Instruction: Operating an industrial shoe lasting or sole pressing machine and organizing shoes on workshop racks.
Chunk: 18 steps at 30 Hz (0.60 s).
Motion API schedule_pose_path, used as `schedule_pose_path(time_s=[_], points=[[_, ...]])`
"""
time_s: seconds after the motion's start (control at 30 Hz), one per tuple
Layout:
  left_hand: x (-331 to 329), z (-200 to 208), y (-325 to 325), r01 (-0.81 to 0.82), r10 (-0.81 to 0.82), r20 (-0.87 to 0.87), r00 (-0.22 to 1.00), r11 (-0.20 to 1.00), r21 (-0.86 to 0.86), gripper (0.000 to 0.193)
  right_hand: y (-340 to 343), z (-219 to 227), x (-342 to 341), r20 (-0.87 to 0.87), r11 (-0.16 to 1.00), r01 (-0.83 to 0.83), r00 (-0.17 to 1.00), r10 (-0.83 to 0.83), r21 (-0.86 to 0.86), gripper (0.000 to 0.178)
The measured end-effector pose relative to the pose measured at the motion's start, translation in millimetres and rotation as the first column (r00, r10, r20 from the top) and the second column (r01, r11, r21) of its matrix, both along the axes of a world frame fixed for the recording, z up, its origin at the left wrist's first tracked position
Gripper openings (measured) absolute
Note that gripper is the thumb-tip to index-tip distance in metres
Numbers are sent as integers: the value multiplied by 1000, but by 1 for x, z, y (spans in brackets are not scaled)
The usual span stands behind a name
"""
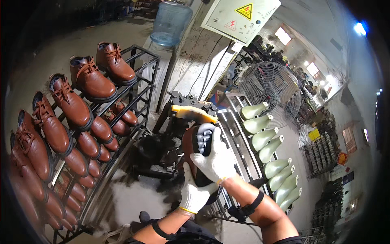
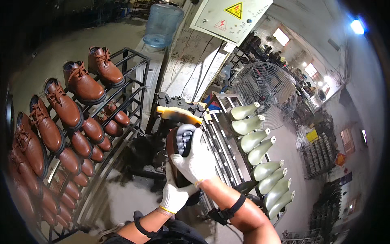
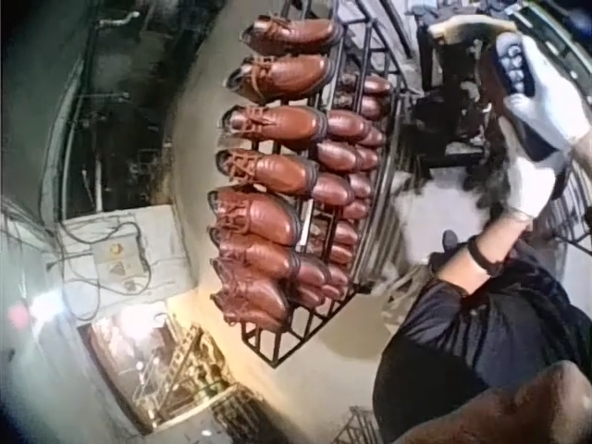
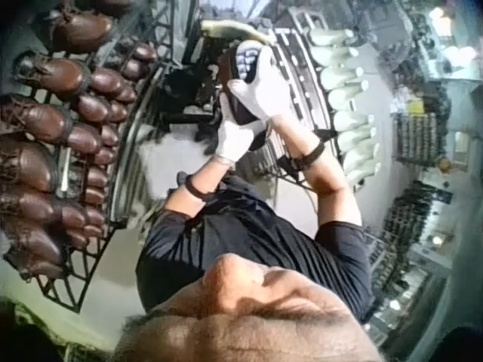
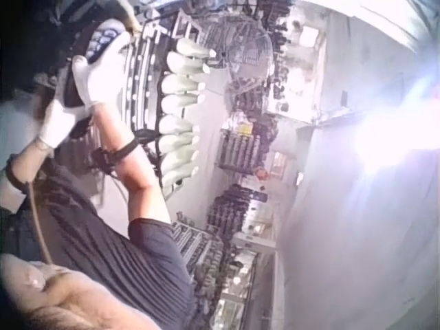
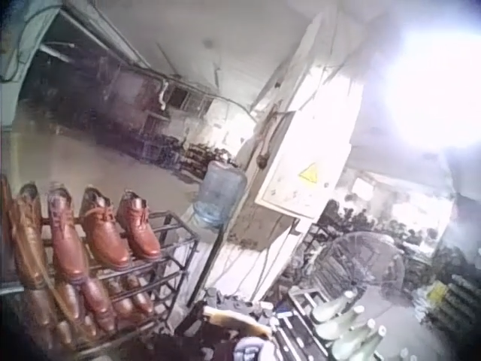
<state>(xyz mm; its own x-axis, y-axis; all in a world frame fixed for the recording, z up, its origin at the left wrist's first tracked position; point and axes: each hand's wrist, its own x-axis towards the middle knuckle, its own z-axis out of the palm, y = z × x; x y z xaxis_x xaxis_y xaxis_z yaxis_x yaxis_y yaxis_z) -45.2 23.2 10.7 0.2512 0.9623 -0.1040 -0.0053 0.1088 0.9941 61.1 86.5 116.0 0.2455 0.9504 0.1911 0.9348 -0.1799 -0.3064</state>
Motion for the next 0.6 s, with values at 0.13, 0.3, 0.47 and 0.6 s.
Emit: schedule_pose_path(time_s=[0.13,0.3,0.47,0.6], points=[[5,15,19,-55,57,-12,998,990,128,125,14,26,-9,21,997,79,997,-79,-27,109],[4,-27,-9,-27,30,138,990,999,-27,125,-21,1,-12,1,997,30,1000,-30,69,119],[-8,-20,-6,-3,9,68,998,996,-92,135,27,73,-10,40,982,-138,989,144,-132,73],[2,-26,-10,-3,5,73,997,1000,-29,131,81,78,-23,253,847,-63,940,228,-528,62]])
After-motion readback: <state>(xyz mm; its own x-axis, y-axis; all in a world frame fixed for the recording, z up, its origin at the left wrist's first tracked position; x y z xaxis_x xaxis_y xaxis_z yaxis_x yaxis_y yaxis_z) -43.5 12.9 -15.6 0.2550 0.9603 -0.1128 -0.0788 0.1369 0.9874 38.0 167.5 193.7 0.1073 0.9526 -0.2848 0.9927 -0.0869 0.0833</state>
